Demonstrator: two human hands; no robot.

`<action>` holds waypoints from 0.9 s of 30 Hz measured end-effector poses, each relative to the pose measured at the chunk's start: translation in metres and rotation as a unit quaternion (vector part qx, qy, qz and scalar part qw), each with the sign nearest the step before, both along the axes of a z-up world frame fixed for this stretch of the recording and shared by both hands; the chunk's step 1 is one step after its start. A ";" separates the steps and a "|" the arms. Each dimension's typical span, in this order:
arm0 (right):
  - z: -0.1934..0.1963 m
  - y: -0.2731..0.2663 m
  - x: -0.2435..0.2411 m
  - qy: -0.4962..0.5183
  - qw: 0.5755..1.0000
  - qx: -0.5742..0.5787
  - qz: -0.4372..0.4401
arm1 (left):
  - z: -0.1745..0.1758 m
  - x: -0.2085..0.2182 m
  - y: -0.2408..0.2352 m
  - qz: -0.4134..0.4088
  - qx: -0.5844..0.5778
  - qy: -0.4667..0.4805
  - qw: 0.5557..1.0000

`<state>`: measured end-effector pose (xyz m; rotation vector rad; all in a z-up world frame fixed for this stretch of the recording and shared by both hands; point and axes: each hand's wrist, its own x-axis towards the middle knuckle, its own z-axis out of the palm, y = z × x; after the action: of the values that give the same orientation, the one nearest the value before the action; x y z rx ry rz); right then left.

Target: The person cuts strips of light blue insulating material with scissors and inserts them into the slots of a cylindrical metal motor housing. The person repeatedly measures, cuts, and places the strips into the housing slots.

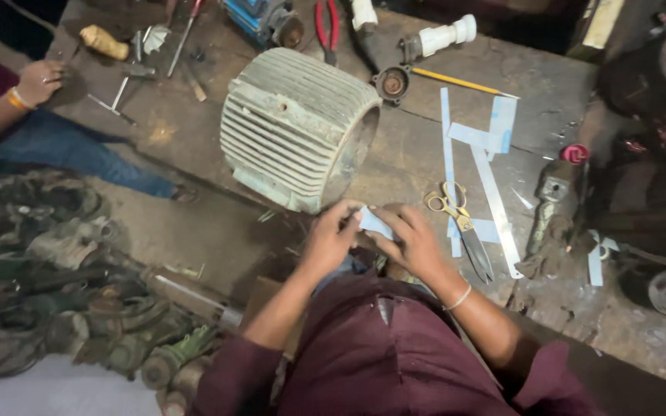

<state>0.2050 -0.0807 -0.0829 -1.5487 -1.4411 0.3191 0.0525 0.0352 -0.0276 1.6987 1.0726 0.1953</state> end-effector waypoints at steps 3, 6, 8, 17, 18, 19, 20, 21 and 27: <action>-0.026 0.031 -0.003 0.143 0.989 0.005 -0.043 | 0.017 -0.018 -0.001 0.021 0.063 0.065 0.996; -0.053 0.080 -0.005 0.190 0.978 -0.036 -0.074 | 0.025 -0.036 0.000 0.063 0.025 0.032 0.997; -0.069 0.109 -0.012 0.189 0.976 -0.055 -0.092 | 0.023 -0.049 0.005 0.067 0.031 0.089 0.993; -0.105 0.151 -0.029 0.199 0.960 -0.151 -0.130 | -0.007 -0.099 0.012 0.138 0.013 0.088 0.986; -0.103 0.157 -0.024 0.217 0.941 -0.220 -0.134 | -0.010 -0.099 0.013 0.141 0.011 0.086 0.986; -0.099 0.160 -0.021 0.223 0.939 -0.226 -0.135 | -0.013 -0.101 0.014 0.138 0.008 0.084 0.987; -0.095 0.159 -0.018 0.228 0.936 -0.232 -0.135 | -0.015 -0.103 0.015 0.136 0.005 0.081 0.987; -0.090 0.158 -0.015 0.234 0.933 -0.236 -0.136 | -0.018 -0.104 0.017 0.133 0.004 0.079 0.988; -0.081 0.120 -0.002 0.069 0.997 -0.038 -0.003 | -0.029 -0.130 0.046 0.142 0.035 0.068 0.987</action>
<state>0.2028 0.0396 -0.1639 -1.5602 -1.3303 0.4721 -0.0771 0.0808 -0.0563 1.6344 1.4239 0.3045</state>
